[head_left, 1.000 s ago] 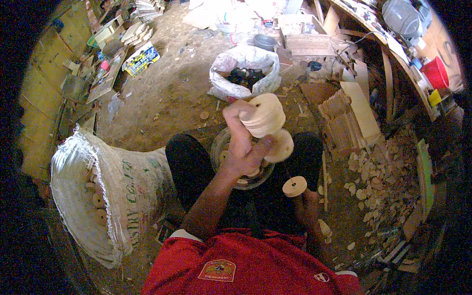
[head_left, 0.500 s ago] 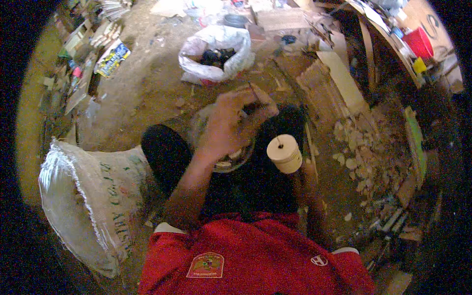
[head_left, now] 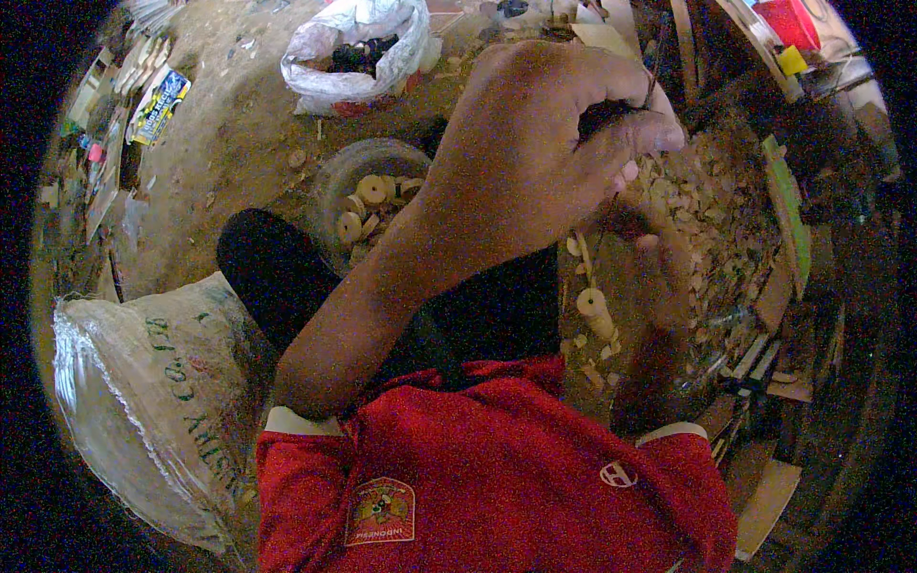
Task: The person sits on the floor and repeatedly picks up small wooden discs from a bowl, stacks them onto a metal rod, and uses a marker to color the edges of the stacked discs. The person handles the discs one at a time and occasionally inspects the stack before continuing.
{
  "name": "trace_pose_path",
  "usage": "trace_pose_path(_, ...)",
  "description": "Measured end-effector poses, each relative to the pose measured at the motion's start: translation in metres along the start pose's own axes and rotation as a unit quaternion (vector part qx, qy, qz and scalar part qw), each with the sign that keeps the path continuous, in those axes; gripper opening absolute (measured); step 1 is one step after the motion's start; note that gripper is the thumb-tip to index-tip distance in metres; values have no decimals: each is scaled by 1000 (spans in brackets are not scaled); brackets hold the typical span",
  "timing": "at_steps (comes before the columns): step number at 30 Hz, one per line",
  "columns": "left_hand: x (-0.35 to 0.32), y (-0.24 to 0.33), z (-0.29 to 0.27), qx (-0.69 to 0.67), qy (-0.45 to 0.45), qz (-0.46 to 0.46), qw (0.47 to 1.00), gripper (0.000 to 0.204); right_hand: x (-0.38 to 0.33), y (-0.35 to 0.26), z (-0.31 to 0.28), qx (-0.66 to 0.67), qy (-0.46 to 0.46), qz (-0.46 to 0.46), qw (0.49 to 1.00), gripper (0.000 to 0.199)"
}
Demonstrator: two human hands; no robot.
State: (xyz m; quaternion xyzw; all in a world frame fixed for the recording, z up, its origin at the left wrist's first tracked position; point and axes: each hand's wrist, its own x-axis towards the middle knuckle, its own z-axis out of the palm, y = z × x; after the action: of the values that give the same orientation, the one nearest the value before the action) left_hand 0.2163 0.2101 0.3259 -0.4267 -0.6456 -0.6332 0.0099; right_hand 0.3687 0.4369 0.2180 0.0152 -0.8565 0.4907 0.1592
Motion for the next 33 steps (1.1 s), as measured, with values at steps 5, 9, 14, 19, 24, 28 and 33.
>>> trace_pose_path(5, -30, -49, -18, 8, 110, 43, 993, 21, 2, 48, 16, 201, 152, 109, 961, 24)
trace_pose_path(9, -114, -172, -81, 283, 78, -268, 918, 28, 22, 72, 2, 108, 247, 121, 955, 23)
trace_pose_path(14, -275, -366, -40, 500, -143, -399, 755, 49, 39, 90, 19, -27, 215, 163, 962, 27)
trace_pose_path(19, -336, -454, 18, 590, -149, -363, 706, 64, 44, 118, 14, -50, 215, 168, 961, 30)
trace_pose_path(24, -302, -441, -8, 535, -103, -412, 730, 50, 38, 138, 4, -8, 229, 179, 957, 27)
trace_pose_path(28, -296, -432, -21, 559, -125, -345, 744, 38, 36, 126, 11, 22, 239, 136, 961, 27)
trace_pose_path(33, -294, -456, -34, 587, -99, -245, 765, 21, 30, 101, 14, 65, 252, 119, 958, 26)
